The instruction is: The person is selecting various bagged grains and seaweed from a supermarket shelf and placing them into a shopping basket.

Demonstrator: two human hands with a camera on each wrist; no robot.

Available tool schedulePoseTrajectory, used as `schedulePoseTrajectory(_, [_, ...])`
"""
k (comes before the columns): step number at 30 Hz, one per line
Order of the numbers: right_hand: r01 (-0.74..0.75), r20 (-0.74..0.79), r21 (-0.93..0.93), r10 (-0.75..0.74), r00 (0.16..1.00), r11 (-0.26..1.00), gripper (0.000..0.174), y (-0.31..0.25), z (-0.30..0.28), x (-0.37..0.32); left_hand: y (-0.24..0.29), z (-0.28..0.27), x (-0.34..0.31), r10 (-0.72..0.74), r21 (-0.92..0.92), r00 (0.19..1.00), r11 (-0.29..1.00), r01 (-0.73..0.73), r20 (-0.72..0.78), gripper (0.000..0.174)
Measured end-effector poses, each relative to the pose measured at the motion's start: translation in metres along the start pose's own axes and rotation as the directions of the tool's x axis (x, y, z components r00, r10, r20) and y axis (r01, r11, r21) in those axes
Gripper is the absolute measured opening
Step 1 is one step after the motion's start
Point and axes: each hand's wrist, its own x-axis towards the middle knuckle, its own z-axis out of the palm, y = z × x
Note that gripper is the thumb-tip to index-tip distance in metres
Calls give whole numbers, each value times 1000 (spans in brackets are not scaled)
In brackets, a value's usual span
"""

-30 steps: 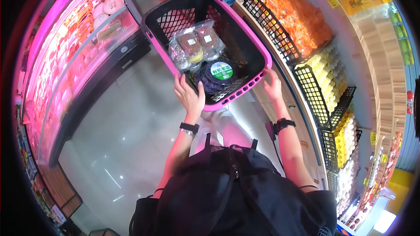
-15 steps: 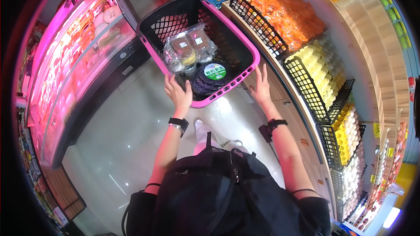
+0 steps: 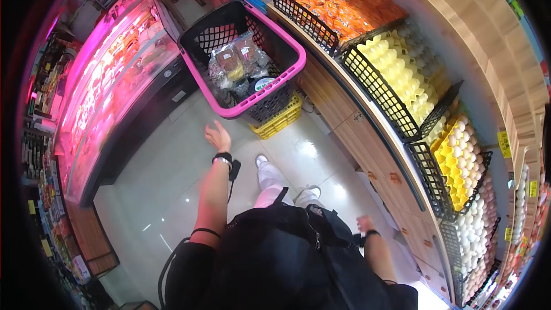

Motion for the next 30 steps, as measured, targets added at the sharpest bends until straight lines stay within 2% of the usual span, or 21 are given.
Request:
schedulePoseTrajectory(1, [-103,61,208,93,994,973,32,23,-4,-24,-32,0,-16,34,45,998,998,-36,43,66])
schedulePoseTrajectory(2, [-137,115,363,101,988,922,39,53,-10,-36,-64,-8,-33,26,112,991,993,-41,134,66])
schedulePoseTrajectory(3, [-192,102,535,163,981,823,39,80,-10,-43,-97,-19,-49,11,177,974,983,-52,224,67])
schedulePoseTrajectory(4, [-234,103,687,227,968,688,40,102,-9,-49,-133,-30,-64,-65,343,928,937,-70,366,63])
schedulePoseTrajectory(5, [-276,93,771,327,940,574,41,114,-9,-58,-204,-22,-64,-231,372,813,928,18,535,57])
schedulePoseTrajectory(6, [-300,97,843,424,901,446,41,126,-7,-62,-160,-73,-98,-525,491,536,843,221,661,52])
schedulePoseTrajectory(8, [-314,67,791,437,897,524,36,136,-5,-68,-223,-90,-136,-606,422,283,754,504,743,31])
schedulePoseTrajectory(9, [-316,55,753,423,904,577,35,139,-4,-67,-229,-103,-160,-645,447,276,721,530,713,32])
schedulePoseTrajectory(10, [-313,43,712,407,913,628,33,139,-4,-67,-254,-106,-173,-663,507,193,700,503,724,35])
schedulePoseTrajectory(11, [-267,9,725,379,925,635,31,131,-3,-68,-247,-112,-189,-662,553,204,727,407,721,34])
schedulePoseTrajectory(12, [-263,57,748,336,940,609,31,132,-2,-50,-234,-117,-204,-716,594,212,679,432,665,34])
schedulePoseTrajectory(14, [-262,148,789,243,959,555,33,148,0,8,-217,-120,-220,-629,508,244,756,413,738,32])
schedulePoseTrajectory(15, [-169,65,731,179,982,661,31,127,-6,3,-227,-113,-219,-505,463,299,862,203,809,31])
schedulePoseTrajectory(16, [-124,30,727,150,988,676,31,104,-11,-2,-236,-102,-217,-371,397,321,918,-18,871,30])
schedulePoseTrajectory(18, [-34,-45,706,92,995,708,30,72,-22,-8,-251,-74,-217,-318,343,380,940,4,869,28])
schedulePoseTrajectory(20, [21,-66,688,34,997,725,30,54,-34,-5,-239,-40,-214,-512,292,428,827,480,745,25])
schedulePoseTrajectory(23, [64,-68,676,-24,997,734,29,36,-47,8,-167,-45,-212,-378,198,504,906,374,776,26])
schedulePoseTrajectory(26, [63,-64,705,-25,998,706,29,30,-51,13,-141,-47,-203,-275,102,545,940,326,792,27])
schedulePoseTrajectory(28, [83,-65,712,-53,997,697,28,33,-48,19,-158,-39,-189,-346,135,463,893,430,816,27])
schedulePoseTrajectory(29, [73,-74,726,-28,997,684,27,32,-45,17,-171,-37,-182,-342,183,424,911,371,839,29])
schedulePoseTrajectory(30, [63,-83,741,-2,997,668,27,30,-41,15,-151,-53,-192,-352,151,431,888,435,831,24])
